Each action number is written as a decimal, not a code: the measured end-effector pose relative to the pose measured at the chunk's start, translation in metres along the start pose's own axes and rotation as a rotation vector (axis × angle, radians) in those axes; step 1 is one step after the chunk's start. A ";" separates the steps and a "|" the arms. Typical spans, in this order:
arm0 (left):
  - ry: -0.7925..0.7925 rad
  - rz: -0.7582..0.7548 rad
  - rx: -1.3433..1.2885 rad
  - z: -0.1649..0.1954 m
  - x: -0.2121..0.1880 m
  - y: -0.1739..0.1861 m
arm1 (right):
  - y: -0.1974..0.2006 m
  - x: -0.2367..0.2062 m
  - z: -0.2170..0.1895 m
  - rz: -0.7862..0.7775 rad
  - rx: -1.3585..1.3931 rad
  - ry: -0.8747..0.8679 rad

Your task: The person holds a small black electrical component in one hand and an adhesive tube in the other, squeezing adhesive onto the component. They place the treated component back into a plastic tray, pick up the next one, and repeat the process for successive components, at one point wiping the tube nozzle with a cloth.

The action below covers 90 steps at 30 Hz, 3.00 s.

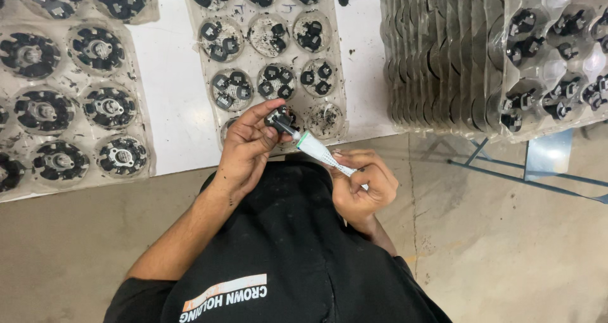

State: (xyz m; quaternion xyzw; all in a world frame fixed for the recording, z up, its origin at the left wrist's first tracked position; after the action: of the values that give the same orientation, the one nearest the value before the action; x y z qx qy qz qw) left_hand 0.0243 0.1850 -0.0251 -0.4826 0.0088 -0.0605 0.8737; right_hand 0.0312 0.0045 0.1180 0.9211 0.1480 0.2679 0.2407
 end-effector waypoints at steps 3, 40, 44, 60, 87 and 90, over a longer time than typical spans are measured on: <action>0.039 -0.029 -0.070 -0.005 -0.001 0.002 | -0.003 -0.005 0.003 0.033 -0.018 0.029; 0.039 0.288 0.725 0.028 0.090 0.091 | 0.029 0.005 0.052 0.138 0.094 -0.071; 0.186 0.378 1.170 0.042 0.141 0.136 | 0.045 0.000 0.066 0.118 0.018 -0.107; 0.032 -0.048 2.077 -0.019 0.279 0.069 | 0.099 -0.011 0.144 0.139 0.030 -0.269; -0.186 0.083 0.637 -0.101 0.219 0.012 | 0.088 0.054 0.232 0.141 0.126 -0.244; -0.089 0.146 0.325 -0.122 0.204 0.015 | 0.079 0.051 0.232 0.135 0.225 -0.280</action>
State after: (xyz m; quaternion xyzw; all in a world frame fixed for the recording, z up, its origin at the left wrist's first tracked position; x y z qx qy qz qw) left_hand 0.2193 0.0668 -0.0944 -0.3355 -0.0048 0.0237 0.9417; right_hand 0.2148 -0.1261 0.0093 0.9783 0.0798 0.1346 0.1359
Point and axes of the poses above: each hand's wrist, its own x-axis towards the middle knuckle, its own y-axis out of the back of the hand, z = x × y, the point moved 8 cm from there along x, towards the middle knuckle, and after that the axes turned 15 degrees about -z, right-handed, at the moved point
